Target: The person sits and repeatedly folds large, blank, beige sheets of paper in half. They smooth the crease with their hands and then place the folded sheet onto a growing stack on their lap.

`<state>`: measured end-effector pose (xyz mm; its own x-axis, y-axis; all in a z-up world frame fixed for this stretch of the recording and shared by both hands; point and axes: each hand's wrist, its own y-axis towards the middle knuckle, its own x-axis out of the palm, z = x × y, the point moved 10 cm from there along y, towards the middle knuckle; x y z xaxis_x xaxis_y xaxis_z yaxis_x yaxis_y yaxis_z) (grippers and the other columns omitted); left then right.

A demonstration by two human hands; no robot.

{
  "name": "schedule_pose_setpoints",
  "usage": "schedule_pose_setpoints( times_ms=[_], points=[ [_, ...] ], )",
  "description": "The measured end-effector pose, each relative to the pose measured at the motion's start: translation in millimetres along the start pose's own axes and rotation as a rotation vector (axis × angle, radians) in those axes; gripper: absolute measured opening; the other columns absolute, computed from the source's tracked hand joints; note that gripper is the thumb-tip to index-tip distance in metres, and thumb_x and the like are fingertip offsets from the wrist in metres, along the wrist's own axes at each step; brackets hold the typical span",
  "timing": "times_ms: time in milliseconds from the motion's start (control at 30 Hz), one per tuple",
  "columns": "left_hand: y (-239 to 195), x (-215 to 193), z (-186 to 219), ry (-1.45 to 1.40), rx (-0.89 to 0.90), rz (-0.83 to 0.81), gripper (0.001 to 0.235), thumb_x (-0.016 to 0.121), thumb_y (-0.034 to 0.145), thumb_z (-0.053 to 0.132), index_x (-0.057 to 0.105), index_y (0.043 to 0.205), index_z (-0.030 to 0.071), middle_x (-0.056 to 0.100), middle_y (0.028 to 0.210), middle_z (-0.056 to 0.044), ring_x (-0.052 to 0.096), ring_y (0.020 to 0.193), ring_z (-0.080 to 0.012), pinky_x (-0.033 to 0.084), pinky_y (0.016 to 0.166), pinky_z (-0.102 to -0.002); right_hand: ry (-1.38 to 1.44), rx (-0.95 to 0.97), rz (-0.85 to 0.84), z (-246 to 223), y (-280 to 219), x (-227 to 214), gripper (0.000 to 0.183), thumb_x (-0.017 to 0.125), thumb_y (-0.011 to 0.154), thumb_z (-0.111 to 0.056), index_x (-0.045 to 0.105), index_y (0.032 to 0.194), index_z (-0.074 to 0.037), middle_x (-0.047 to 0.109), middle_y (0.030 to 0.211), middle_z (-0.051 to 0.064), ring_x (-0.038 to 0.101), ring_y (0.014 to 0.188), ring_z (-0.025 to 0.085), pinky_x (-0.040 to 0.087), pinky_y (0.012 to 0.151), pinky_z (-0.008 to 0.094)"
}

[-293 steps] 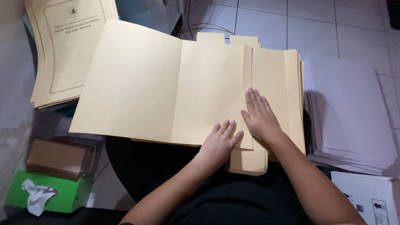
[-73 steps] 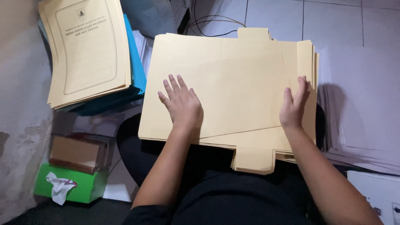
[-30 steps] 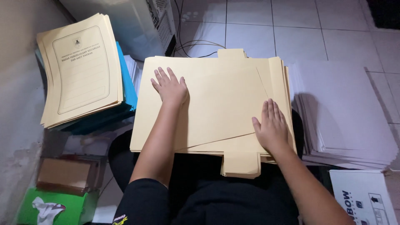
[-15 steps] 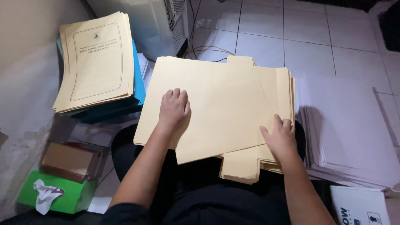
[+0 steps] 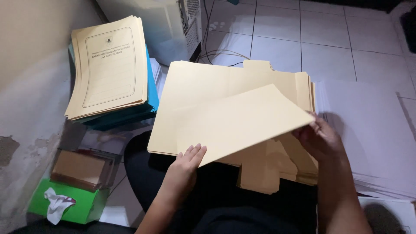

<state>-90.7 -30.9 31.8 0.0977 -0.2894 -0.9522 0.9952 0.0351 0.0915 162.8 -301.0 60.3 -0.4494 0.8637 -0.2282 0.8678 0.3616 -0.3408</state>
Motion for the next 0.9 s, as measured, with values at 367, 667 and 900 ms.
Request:
schedule_pose_setpoints(
  times_ms=[367,667,900],
  points=[
    [29,-87,59,-1.188,0.048,0.215,0.032,0.047,0.106,0.018,0.063,0.129,0.002,0.071,0.121,-0.009,0.066,0.111,-0.0216,0.049,0.094,-0.033,0.650,-0.407,-0.428,-7,-9,97,0.039,0.077,0.090,-0.046,0.057,0.105,-0.016,0.050,0.077,-0.009,0.046,0.072,0.006,0.042,0.070,0.027],
    [27,-43,-11,-1.772,-0.375,0.341,0.039,0.055,0.100,0.011,0.059,0.137,0.000,0.075,0.100,-0.020,0.072,0.083,-0.0257,0.063,0.073,-0.043,0.138,0.133,-0.076,-15,-36,117,0.071,0.053,0.096,-0.042,0.039,0.158,-0.010,0.058,0.138,0.033,0.056,0.129,0.052,0.043,0.100,0.072],
    [23,5,-35,-2.288,-0.374,0.439,0.103,0.040,0.076,0.091,0.058,0.138,0.011,0.067,0.128,-0.019,0.067,0.112,-0.0427,0.053,0.093,-0.063,0.646,0.024,-0.019,10,-9,134,0.031,0.053,0.105,-0.019,0.054,0.136,-0.011,0.072,0.114,0.018,0.074,0.096,0.031,0.058,0.090,0.049]
  ],
)
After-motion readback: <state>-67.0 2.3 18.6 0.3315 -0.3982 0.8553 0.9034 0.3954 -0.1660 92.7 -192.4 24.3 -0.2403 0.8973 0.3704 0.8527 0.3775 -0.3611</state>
